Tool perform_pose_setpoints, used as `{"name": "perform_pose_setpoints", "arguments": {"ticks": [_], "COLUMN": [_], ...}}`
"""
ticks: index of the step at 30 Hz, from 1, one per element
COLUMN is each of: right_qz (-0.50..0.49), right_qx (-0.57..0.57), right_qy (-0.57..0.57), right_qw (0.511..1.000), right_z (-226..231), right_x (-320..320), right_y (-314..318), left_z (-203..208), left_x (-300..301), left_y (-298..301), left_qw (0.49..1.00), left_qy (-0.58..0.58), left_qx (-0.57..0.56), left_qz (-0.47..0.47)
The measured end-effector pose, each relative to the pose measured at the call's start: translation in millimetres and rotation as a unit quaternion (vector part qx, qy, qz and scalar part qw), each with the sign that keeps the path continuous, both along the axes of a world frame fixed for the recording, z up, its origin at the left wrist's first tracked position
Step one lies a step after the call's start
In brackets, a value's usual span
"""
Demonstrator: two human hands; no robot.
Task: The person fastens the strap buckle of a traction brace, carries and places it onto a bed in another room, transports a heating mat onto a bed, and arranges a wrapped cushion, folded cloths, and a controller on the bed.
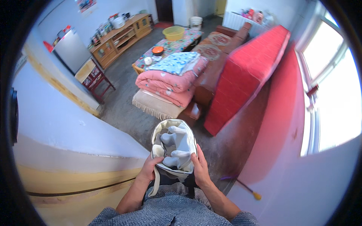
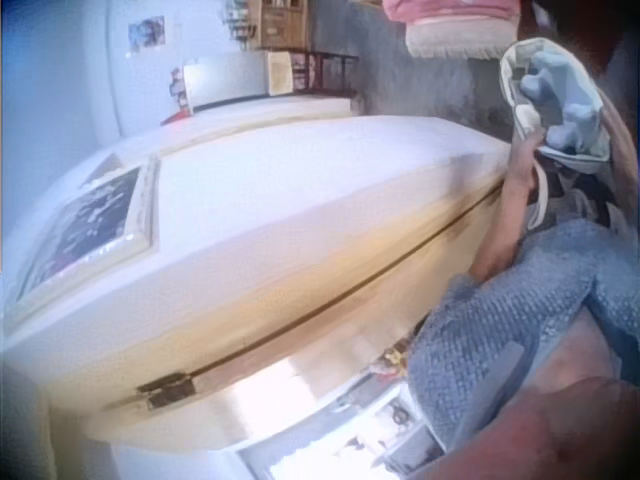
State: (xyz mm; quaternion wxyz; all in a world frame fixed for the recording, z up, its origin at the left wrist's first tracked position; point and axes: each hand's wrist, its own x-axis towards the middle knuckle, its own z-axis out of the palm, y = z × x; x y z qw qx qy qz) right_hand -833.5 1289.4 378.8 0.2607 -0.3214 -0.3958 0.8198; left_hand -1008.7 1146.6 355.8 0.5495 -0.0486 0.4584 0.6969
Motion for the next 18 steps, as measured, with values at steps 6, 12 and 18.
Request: {"name": "perform_pose_setpoints", "arguments": {"ticks": [6, 12, 18], "right_qz": [0.089, 0.114, 0.140], "right_qx": [0.022, 0.006, -0.053], "right_qy": [0.014, -0.011, -0.066], "right_qw": [0.996, 0.993, 0.986], "right_z": [-4, -6, -25], "right_x": [-90, -157, -243], "right_y": [86, 125, 184], "left_z": [9, 5, -3], "left_x": [-89, -175, -257], "left_y": [68, 113, 128], "left_qw": [0.995, 0.989, 0.965], "left_qy": [0.008, 0.030, 0.090], "left_qx": [0.020, 0.019, 0.000], "left_qz": [0.098, 0.147, 0.246]}}
